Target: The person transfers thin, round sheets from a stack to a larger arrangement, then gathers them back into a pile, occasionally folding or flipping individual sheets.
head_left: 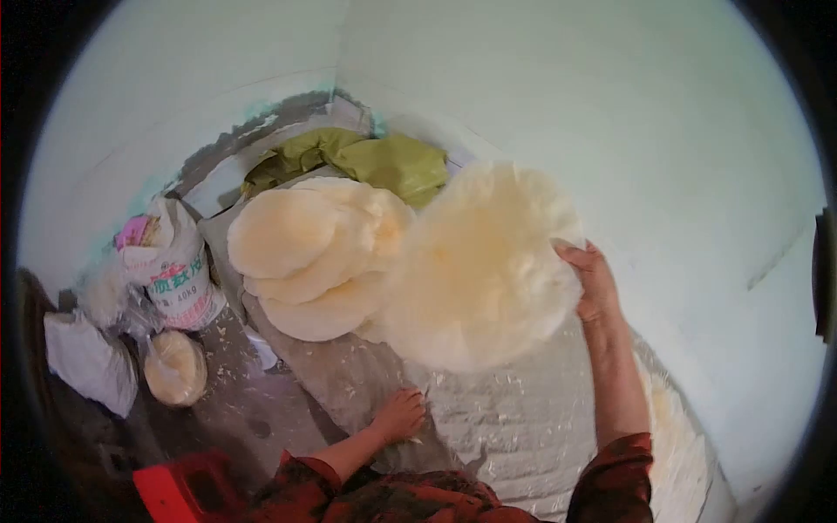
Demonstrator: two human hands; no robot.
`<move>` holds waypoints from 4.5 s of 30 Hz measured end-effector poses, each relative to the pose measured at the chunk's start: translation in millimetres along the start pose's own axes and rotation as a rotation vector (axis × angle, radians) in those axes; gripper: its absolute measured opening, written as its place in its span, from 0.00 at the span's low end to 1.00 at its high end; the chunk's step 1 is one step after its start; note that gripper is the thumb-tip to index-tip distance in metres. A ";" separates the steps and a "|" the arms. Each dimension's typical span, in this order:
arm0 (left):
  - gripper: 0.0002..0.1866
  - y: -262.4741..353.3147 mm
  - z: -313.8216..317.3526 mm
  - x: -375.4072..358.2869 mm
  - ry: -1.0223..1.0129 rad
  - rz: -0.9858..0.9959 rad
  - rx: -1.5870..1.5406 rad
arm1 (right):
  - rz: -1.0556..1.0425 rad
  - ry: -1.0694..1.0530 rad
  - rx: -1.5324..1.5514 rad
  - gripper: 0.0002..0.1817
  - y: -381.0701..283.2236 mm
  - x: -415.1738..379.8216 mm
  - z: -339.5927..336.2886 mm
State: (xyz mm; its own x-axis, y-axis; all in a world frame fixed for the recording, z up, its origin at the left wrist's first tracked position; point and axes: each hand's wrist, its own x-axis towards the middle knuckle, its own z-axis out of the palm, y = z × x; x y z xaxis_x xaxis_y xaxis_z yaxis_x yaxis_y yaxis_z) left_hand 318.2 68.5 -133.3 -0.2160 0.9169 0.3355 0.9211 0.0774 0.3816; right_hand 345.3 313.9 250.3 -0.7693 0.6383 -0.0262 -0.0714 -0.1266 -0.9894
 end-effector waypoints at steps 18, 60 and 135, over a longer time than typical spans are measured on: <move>0.12 10.1 2.2 0.4 0.029 -0.056 -0.092 | 0.478 -0.004 0.214 0.27 339.9 53.4 40.2; 0.30 -55.8 11.0 122.0 0.168 0.128 0.237 | 0.258 0.125 -0.270 0.08 384.9 -207.7 -174.8; 0.39 144.4 101.9 128.5 -0.229 -0.472 -1.300 | 0.094 0.351 -1.058 0.04 -52.9 -212.9 -274.5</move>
State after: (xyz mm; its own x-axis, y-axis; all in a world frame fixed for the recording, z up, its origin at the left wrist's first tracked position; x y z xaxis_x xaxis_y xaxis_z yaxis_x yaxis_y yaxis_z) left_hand 456.4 237.4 -122.8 -0.2445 0.9589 -0.1443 -0.2047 0.0944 0.9743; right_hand 687.1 393.1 269.0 -0.5095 0.8603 0.0187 0.6822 0.4170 -0.6006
